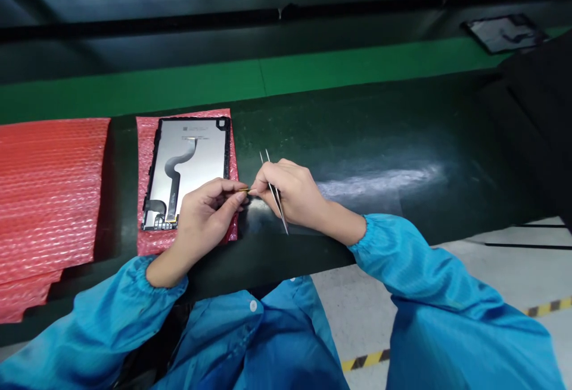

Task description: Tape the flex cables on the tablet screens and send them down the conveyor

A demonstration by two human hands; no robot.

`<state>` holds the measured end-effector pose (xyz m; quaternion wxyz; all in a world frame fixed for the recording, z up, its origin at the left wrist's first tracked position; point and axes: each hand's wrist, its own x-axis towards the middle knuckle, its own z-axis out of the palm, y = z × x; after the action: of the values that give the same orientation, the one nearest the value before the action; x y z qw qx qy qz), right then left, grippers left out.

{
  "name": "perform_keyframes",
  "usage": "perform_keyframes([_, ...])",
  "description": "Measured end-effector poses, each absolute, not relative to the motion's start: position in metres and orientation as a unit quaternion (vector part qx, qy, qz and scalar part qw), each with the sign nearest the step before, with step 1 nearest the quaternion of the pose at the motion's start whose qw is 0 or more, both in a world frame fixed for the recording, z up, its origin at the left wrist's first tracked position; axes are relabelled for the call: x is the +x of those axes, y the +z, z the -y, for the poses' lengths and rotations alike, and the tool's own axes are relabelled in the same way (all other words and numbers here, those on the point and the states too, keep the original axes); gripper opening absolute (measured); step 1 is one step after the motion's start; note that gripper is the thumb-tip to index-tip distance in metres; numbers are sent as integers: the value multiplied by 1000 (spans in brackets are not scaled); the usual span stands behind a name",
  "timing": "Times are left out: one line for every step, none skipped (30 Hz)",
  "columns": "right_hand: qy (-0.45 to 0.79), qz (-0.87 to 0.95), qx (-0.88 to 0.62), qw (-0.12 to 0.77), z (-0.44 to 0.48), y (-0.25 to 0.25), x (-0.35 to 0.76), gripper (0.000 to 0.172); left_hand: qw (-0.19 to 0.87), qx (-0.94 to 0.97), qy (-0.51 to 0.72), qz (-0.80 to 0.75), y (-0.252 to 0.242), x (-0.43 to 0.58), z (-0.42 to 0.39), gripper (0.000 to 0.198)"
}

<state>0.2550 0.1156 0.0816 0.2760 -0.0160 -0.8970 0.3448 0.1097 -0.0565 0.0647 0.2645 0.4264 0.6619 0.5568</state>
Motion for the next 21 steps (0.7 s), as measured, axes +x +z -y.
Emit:
perform_keyframes([349,896,-14,275,-116,81,255,19,272,425,556,-661,65,109,56,18])
perform_keyframes([353,895,-14,272,-116,81,256,18,278,424,553,-661,65,109,56,20])
perform_keyframes([357,894,-14,269,-116,80,256,18,281,425,551,-662,65,109,56,22])
perform_keyframes([361,894,-14,265,-116,80,256,18,280,428,548,-662,65,108,56,22])
perform_keyframes([365,894,-14,261,-116,80,256,18,276,432,546,-662,66,108,56,21])
perform_keyframes([367,894,-12,258,-116,81,255,18,271,435,547,-662,66,109,55,19])
perform_keyframes([368,893,-12,260,-116,83,255,18,268,434,551,-661,67,109,55,16])
perform_keyframes([367,892,-14,264,-116,85,255,18,269,429,557,-658,68,109,55,14])
perform_keyframes([366,890,-21,270,-117,87,256,18,273,421,566,-654,68,109,55,14])
perform_keyframes([366,888,-30,278,-117,89,257,22,282,409,575,-650,68,110,54,13])
perform_keyframes([366,883,-41,291,-118,91,258,29,293,396,584,-646,69,110,54,13])
perform_keyframes([369,876,-52,306,-118,93,260,39,304,383,591,-642,69,110,54,14])
perform_keyframes([373,868,-61,322,-119,94,262,48,316,370,596,-639,69,110,53,14])
perform_keyframes([376,861,-67,335,-119,94,264,56,326,359,599,-638,69,110,53,15])
perform_keyframes([378,855,-73,347,-118,94,267,62,334,349,602,-636,69,110,52,16])
perform_keyframes([381,851,-78,353,-117,93,269,65,341,341,604,-635,70,109,52,18])
perform_keyframes([384,849,-85,354,-115,92,271,65,346,335,605,-634,70,109,51,19])
perform_keyframes([389,847,-92,350,-113,92,272,62,349,330,606,-634,71,109,51,20])
perform_keyframes([397,845,-99,345,-111,92,273,57,351,327,606,-634,71,109,51,21])
perform_keyframes([406,842,-106,340,-109,92,273,51,353,326,606,-634,71,109,50,22])
perform_keyframes([415,839,-112,334,-107,92,273,47,354,326,606,-633,72,109,50,22])
